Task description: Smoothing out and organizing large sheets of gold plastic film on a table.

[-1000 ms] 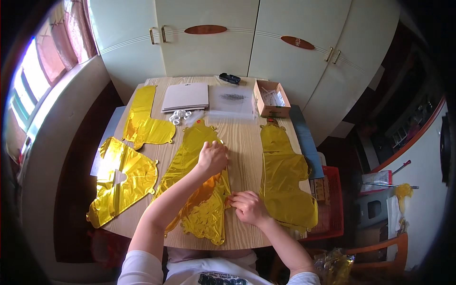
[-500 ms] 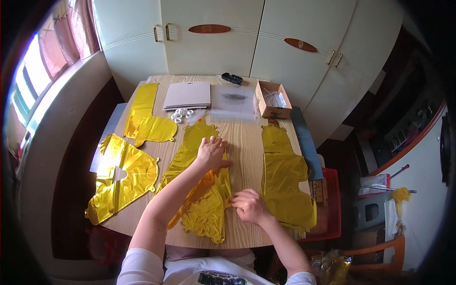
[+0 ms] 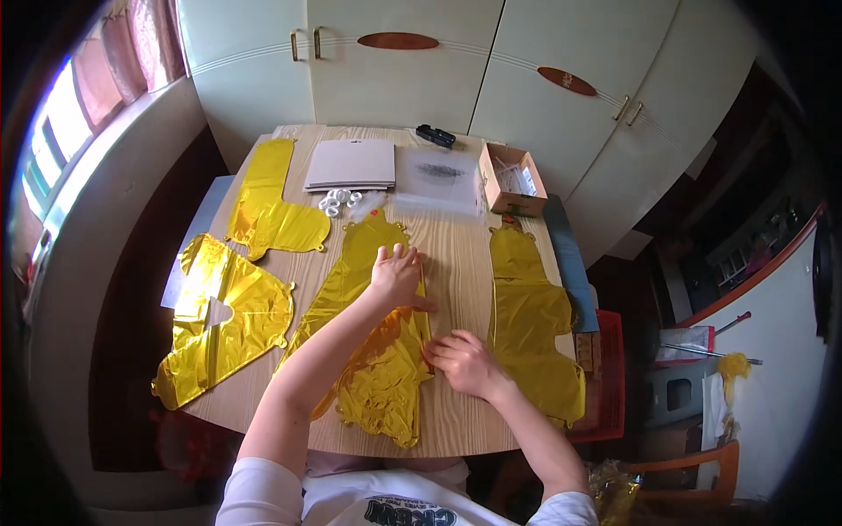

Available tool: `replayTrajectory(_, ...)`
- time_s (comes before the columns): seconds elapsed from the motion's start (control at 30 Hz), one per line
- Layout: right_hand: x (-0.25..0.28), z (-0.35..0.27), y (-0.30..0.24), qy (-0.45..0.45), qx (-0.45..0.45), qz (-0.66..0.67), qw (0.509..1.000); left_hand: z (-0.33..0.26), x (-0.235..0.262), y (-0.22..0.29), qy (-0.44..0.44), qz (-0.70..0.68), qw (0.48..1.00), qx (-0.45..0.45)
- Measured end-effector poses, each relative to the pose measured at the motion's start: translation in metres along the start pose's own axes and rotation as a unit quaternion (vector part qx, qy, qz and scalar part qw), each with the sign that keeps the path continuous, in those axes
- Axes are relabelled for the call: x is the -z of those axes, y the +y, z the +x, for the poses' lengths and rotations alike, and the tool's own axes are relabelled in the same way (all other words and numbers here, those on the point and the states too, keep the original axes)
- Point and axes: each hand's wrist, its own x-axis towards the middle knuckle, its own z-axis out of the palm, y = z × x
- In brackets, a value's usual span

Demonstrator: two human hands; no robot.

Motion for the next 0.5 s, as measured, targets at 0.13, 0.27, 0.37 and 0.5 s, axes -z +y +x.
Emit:
replayTrajectory(0.13,0.009,-0.013,-0.016,-0.005,-0.004,0.013,1.0,0.001,-0.008,-0.001,0.018,0.007,1.0,-0.001)
replayTrajectory(0.27,0.007,-0.022,-0.021,0.0,-0.009,0.024,1.0,0.0,-0.003,0.0,0.007,0.007,1.0,-0.002)
replayTrajectory(0.37,0.01,-0.024,-0.024,-0.002,-0.01,0.032,0.999,-0.003,0.004,0.001,-0.002,0.01,1.0,-0.005)
replayTrajectory(0.5,0.011,-0.027,-0.027,0.001,-0.018,0.07,0.997,-0.011,-0.003,-0.004,0.042,-0.004,0.999,-0.022)
